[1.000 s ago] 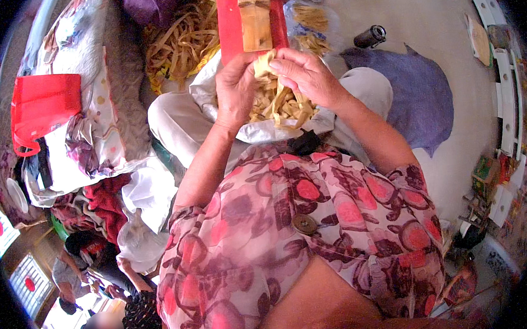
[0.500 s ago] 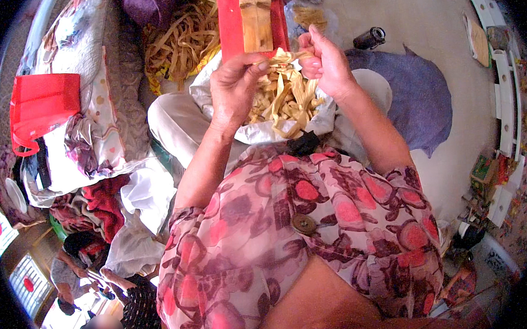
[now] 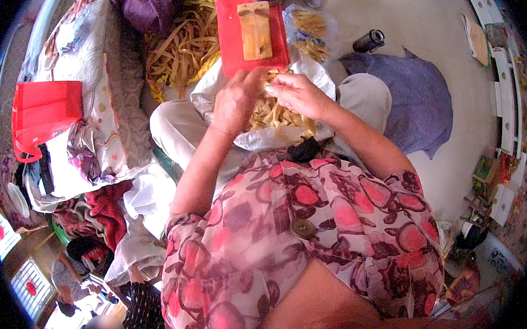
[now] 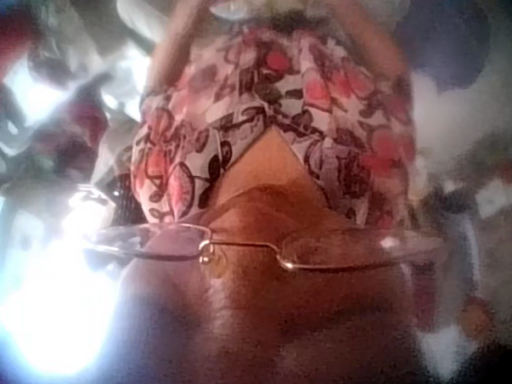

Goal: The person processes yellow strips of material by hand, folding and tucking them using a small wooden jig placed on a bag. The person takes individual strips from a pile and places the finished pieces into a large white bag.

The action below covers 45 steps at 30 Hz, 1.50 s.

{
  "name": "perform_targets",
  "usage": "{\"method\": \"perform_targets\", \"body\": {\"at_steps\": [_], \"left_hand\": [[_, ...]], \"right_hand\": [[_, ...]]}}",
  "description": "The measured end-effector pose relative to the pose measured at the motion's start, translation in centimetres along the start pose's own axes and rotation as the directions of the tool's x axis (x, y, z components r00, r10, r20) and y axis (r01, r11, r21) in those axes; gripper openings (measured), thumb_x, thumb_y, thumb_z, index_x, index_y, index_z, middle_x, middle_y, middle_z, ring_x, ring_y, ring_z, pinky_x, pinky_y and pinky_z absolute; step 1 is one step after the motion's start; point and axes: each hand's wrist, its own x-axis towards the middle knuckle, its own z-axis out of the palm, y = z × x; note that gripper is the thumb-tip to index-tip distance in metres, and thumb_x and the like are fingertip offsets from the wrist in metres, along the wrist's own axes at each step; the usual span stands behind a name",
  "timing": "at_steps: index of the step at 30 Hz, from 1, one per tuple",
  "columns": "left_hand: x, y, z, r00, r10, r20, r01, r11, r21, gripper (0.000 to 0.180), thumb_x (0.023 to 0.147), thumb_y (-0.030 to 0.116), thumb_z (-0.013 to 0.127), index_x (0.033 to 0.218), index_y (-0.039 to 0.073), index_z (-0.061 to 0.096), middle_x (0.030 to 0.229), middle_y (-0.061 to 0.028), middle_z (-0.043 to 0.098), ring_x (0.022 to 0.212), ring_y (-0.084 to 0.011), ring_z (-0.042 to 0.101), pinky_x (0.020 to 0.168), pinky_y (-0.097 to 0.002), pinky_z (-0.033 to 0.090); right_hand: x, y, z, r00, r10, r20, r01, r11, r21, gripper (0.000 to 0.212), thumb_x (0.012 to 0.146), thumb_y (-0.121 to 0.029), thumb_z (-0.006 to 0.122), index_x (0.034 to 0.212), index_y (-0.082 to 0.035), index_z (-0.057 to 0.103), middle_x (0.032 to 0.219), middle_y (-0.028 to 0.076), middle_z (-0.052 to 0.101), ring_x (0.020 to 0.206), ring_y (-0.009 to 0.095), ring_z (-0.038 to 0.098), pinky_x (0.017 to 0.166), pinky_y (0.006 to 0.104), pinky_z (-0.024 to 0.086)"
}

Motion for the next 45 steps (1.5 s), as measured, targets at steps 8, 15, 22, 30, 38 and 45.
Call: {"method": "perform_targets", "body": {"at_steps": [8, 15, 22, 30, 38, 45], "left_hand": [[2.5, -5.7, 0.2, 0.981, 0.184, -0.06, -0.172, 0.971, 0.165, 0.027, 0.07, 0.019, 0.061, 0.094, 0.011, 0.053, 0.082, -0.0074, 0.058, 0.075, -0.0296, 0.059, 0.06, -0.0386, 0.047], [4.7, -4.9, 1.8, 0.944, -0.25, 0.216, 0.296, 0.347, -0.89, 0.015, 0.089, 0.012, 0.047, 0.103, 0.009, 0.051, 0.068, 0.0007, 0.047, 0.057, -0.0072, 0.045, 0.05, -0.0241, 0.039], [5.5, -4.4, 0.2, 0.896, -0.321, 0.308, 0.384, 0.209, -0.899, 0.015, 0.09, 0.02, 0.049, 0.102, 0.011, 0.05, 0.063, 0.0047, 0.045, 0.052, -0.0049, 0.041, 0.047, -0.0201, 0.036], [7.8, -6.7, 1.9, 0.939, -0.343, -0.029, 0.281, 0.811, -0.514, 0.023, 0.086, 0.025, 0.055, 0.09, 0.003, 0.058, 0.073, -0.0031, 0.06, 0.061, -0.0177, 0.056, 0.057, -0.0295, 0.046], [3.9, -2.9, 0.4, 0.979, -0.086, -0.182, 0.1, 0.993, 0.067, 0.025, 0.084, 0.026, 0.051, 0.094, 0.005, 0.059, 0.086, -0.0156, 0.061, 0.081, -0.0321, 0.057, 0.074, -0.0379, 0.045], [-2.7, -2.7, 5.6, 0.933, -0.122, 0.339, 0.359, 0.387, -0.849, 0.025, 0.085, 0.018, 0.051, 0.106, 0.004, 0.05, 0.104, -0.0105, 0.052, 0.096, -0.0204, 0.05, 0.084, -0.0327, 0.042]], "right_hand": [[-0.6, -4.0, 1.7, 0.982, -0.186, -0.023, 0.177, 0.961, -0.211, 0.017, 0.085, -0.017, 0.054, 0.077, -0.002, 0.054, 0.061, -0.003, 0.047, 0.057, 0.006, 0.043, 0.052, 0.0237, 0.036], [3.1, -2.6, -1.4, 0.921, -0.29, -0.26, 0.204, 0.928, -0.311, 0.023, 0.087, -0.022, 0.055, 0.078, -0.001, 0.058, 0.058, -0.004, 0.046, 0.056, 0.004, 0.04, 0.049, 0.0222, 0.034], [5.8, -1.5, -3.4, 0.893, -0.326, -0.311, 0.231, 0.924, -0.305, 0.026, 0.083, -0.024, 0.057, 0.074, 0.0, 0.059, 0.057, 0.001, 0.049, 0.053, 0.009, 0.043, 0.049, 0.0268, 0.035], [8.0, -1.3, -3.4, 0.845, -0.35, -0.404, 0.162, 0.888, -0.43, 0.031, 0.08, -0.03, 0.056, 0.074, 0.0, 0.06, 0.064, 0.018, 0.058, 0.059, 0.027, 0.058, 0.059, 0.0369, 0.044], [5.6, 0.1, -3.3, 0.831, -0.353, -0.43, 0.027, 0.798, -0.602, 0.027, 0.087, -0.029, 0.048, 0.085, -0.003, 0.055, 0.069, 0.016, 0.056, 0.063, 0.03, 0.056, 0.059, 0.0389, 0.042], [1.1, -2.0, 3.0, 0.51, -0.86, 0.013, 0.69, 0.4, -0.603, 0.019, 0.081, -0.009, 0.058, 0.098, -0.004, 0.052, 0.092, 0.013, 0.055, 0.086, 0.03, 0.054, 0.076, 0.0391, 0.043]]}}
